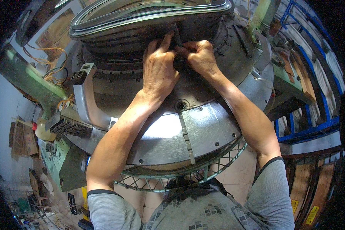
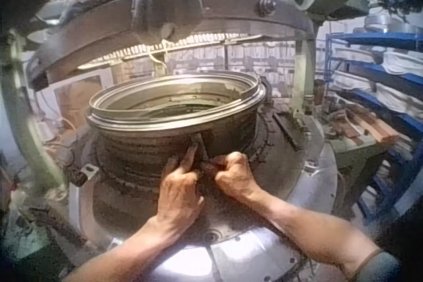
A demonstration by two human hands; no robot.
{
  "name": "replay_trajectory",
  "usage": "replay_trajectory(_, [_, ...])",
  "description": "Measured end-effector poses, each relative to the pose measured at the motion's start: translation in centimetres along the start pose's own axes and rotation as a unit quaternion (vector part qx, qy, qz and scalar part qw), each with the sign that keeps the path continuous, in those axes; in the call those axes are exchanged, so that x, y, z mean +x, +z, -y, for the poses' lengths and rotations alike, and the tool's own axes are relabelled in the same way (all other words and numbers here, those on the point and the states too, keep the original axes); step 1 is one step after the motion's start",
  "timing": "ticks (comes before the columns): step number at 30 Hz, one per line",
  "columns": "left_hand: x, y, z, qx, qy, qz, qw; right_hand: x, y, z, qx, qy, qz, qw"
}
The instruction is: The person repeatedly picks up small rectangular metal pieces from a wooden tray and inserts them into slots on a large circular metal machine. The person handles the pieces one at a time, placing them into the machine's rim.
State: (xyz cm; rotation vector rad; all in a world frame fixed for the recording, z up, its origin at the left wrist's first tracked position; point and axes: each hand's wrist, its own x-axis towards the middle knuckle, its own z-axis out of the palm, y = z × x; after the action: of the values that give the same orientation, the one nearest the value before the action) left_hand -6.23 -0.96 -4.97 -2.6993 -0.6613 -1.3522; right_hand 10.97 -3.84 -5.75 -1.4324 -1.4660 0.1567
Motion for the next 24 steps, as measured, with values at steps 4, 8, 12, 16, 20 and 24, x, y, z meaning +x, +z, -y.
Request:
replay_trajectory(4, [0.0,0.0,-0.1,0.004,0.001,-0.005,1.000,0.0,-0.1,0.2,-0.013,0.007,-0.002,1.000])
replay_trajectory(8, [0.1,-0.1,0.0,-0.006,-0.008,0.019,1.000,-0.1,0.0,0.2,-0.002,-0.004,-0.012,1.000])
replay_trajectory(12, [0.1,0.0,-0.1,0.004,-0.005,0.012,1.000,-0.1,0.2,-0.1,0.003,-0.025,-0.019,1.000])
replay_trajectory(16, [0.0,0.2,-0.1,0.017,-0.007,0.011,1.000,0.1,0.3,-0.6,-0.017,-0.027,-0.029,0.999])
replay_trajectory(20, [0.0,0.2,0.0,0.019,0.002,0.014,1.000,0.2,0.3,-0.8,-0.027,-0.022,-0.022,0.999])
replay_trajectory(24, [0.1,0.2,0.1,0.013,0.004,0.025,1.000,0.1,0.2,-0.6,-0.024,-0.014,-0.022,0.999])
